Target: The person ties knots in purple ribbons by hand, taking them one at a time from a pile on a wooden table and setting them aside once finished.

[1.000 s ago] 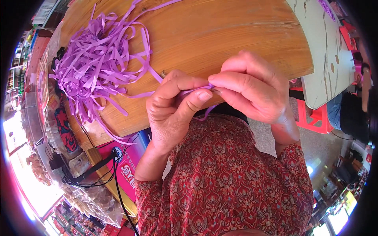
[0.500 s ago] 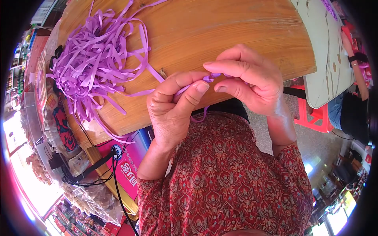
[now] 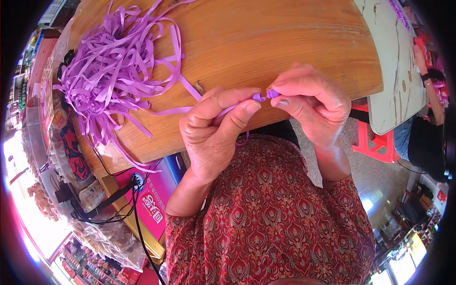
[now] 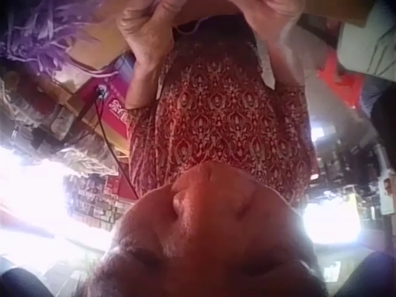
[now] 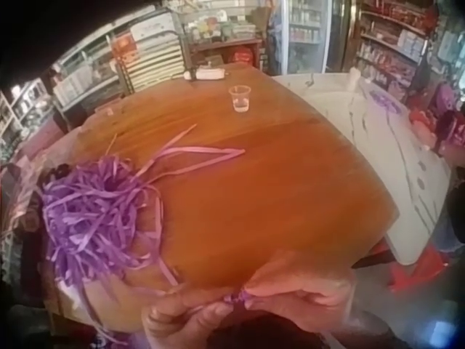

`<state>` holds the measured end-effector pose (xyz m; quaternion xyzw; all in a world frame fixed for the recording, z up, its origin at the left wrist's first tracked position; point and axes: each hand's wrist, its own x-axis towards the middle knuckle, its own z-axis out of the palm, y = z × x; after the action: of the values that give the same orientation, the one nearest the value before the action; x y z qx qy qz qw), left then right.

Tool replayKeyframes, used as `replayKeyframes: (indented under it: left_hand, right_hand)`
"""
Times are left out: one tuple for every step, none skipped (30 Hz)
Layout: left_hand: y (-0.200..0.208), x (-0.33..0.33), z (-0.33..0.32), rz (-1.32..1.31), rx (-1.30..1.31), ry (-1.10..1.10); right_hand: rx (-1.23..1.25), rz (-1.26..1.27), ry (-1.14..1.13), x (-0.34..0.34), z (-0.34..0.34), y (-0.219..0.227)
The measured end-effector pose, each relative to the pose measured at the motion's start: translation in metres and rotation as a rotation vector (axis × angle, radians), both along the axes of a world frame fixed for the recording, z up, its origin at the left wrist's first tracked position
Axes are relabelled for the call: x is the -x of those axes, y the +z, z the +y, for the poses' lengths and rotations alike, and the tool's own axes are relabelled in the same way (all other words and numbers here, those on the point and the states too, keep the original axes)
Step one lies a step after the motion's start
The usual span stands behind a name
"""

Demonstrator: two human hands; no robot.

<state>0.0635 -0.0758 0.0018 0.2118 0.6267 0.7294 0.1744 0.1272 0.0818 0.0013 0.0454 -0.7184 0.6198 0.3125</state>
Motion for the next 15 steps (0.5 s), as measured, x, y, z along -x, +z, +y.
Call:
replayKeyframes:
  left_hand:
    - [0.0002,0.0,-0.0001,-0.001,-0.001,0.002]
    - [0.0008,-0.0003,-0.0006,-0.006,0.0,0.004]
    - [0.0011,-0.0004,-0.001,-0.012,0.001,0.005]
    - [0.0006,-0.0001,-0.0008,-0.012,0.001,0.007]
    - [-0.0007,0.0009,0.0001,0.022,-0.013,-0.001]
    - [-0.0015,0.0015,0.0005,0.057,-0.027,-0.009]
    - [-0.0013,0.0015,-0.0001,0.056,-0.028,-0.008]
    - [-0.0005,0.0014,-0.0008,0.056,-0.016,-0.016]
    - [0.0001,0.0013,-0.0011,0.056,-0.005,-0.025]
    - [0.0004,0.0012,-0.0007,0.055,-0.005,-0.025]
    - [0.0007,0.001,-0.0013,0.035,-0.016,-0.028]
    - [0.0007,0.0009,-0.0017,0.015,-0.027,-0.032]
    - [-0.0005,0.0011,-0.0013,0.015,-0.026,-0.03]
    - [-0.0024,0.0014,0.0002,0.025,-0.049,-0.036]
    - [-0.0035,0.0016,0.0011,0.036,-0.073,-0.042]
  right_hand:
    - [-0.001,-0.001,0.002,-0.0003,0.001,-0.0001]
    - [-0.036,-0.009,0.051,-0.0015,0.0024,0.0005]
    - [-0.071,-0.016,0.099,-0.002,0.0031,0.001]
    - [-0.071,-0.017,0.102,-0.0018,0.0027,0.0014]
    - [-0.086,-0.005,0.096,-0.0016,0.0026,0.0017]
    - [-0.101,0.006,0.09,-0.0014,0.0025,0.002]
    - [-0.102,0.005,0.091,-0.001,0.0024,0.0023]
    - [-0.117,0.016,0.09,-0.0006,0.0024,0.0028]
    - [-0.133,0.027,0.09,-0.0004,0.0026,0.0034]
    - [-0.133,0.026,0.089,-0.0008,0.0033,0.0043]
    - [-0.17,0.026,0.078,-0.0011,0.0033,0.0053]
    - [-0.206,0.026,0.067,-0.0013,0.0032,0.006]
    - [-0.205,0.026,0.069,-0.0012,0.0031,0.0063]
    - [-0.227,0.027,0.048,-0.0014,0.0033,0.0066]
    - [-0.248,0.028,0.026,-0.0016,0.0034,0.0069]
